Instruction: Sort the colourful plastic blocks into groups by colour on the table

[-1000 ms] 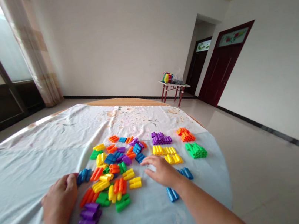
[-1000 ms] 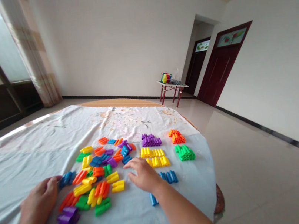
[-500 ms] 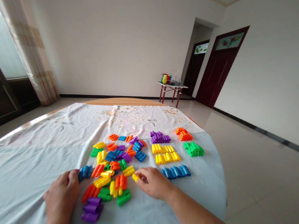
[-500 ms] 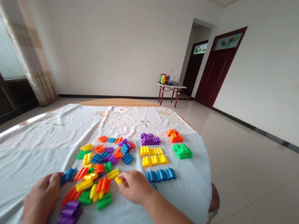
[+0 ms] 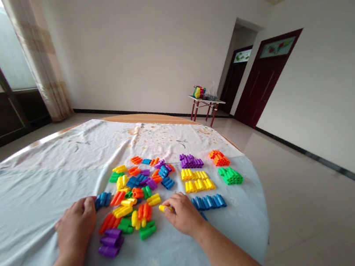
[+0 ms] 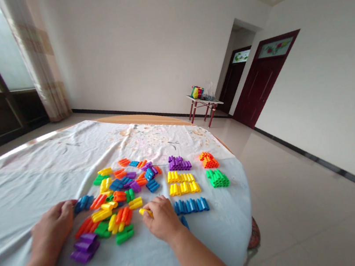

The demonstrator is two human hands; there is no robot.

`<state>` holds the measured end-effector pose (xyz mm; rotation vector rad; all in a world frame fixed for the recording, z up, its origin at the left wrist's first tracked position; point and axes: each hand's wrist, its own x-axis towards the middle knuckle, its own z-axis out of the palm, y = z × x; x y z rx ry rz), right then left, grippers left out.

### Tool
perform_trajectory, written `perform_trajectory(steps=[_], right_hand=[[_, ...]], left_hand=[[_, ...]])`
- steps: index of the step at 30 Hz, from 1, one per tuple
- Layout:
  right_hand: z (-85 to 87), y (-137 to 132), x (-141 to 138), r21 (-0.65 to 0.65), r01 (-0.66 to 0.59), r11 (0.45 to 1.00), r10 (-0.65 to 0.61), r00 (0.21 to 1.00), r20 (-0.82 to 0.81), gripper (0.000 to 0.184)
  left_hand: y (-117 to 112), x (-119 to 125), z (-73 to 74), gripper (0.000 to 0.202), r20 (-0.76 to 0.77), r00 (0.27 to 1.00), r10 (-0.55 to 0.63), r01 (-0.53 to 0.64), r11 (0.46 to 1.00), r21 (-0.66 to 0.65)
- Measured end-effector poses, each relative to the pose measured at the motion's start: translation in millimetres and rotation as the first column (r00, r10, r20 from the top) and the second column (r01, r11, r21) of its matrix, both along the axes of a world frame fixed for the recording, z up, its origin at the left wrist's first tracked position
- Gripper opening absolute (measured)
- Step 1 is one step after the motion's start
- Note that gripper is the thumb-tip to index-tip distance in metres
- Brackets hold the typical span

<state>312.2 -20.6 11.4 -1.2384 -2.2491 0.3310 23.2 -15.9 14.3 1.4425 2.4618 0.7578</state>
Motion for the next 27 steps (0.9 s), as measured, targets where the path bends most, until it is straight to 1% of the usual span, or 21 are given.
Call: perform_trajectory(steps=[3,6,10,11,13,15,17,22,27], right_hand=[[-2.3,1,0,0.014,0.017,1.000,-0.018,1.000,0.021,0.016],[-3.5,3,2,0.023,0.040,0.999,-0.041,0.999,0.024,0.019],[-1.0,4,5,0.070,0.113,0.991,-0.114,0.993,0.018,0.021],[0.0,4,6,0.080,0.111,0.991,-0.113,0.994,0.014,0.022],[1.6,4,7,0.084,0.067,0.994,-0.068,0.998,0.009,0.026],[2.0,4,8,0.065,0.012,0.998,-0.014,1.000,0.021,0.031],[1.1,4,9,0.037,-0.013,0.999,0.011,0.999,0.046,0.034],[-0.8,3,8,-0.024,0.007,1.000,-0.005,0.997,0.074,0.035],[7.4,1,11,-0.100,-0.022,0.995,0.033,0.994,0.105,0.044]], left_hand=[[0,0,-1.9,0.059,-0.009,1.000,-0.017,0.017,1.000,0.009],[1,-2,-4.5,0.056,-0.012,1.000,-0.024,0.025,0.999,0.021],[2,-3,-5.8,0.056,-0.010,1.000,-0.013,0.014,1.000,0.022],[2,-3,-5.7,0.056,-0.010,1.000,-0.013,0.013,1.000,0.021],[1,-3,-5.1,0.056,-0.010,1.000,-0.019,0.019,1.000,0.022],[0,-3,-4.2,0.056,-0.009,1.000,-0.017,0.017,1.000,0.025],[-1,-2,-3.1,0.057,-0.009,1.000,-0.012,0.012,1.000,0.015],[0,0,-0.6,0.056,0.009,1.000,0.000,0.000,1.000,-0.016],[2,-1,-0.7,0.053,0.021,1.000,0.006,-0.006,1.000,-0.022]])
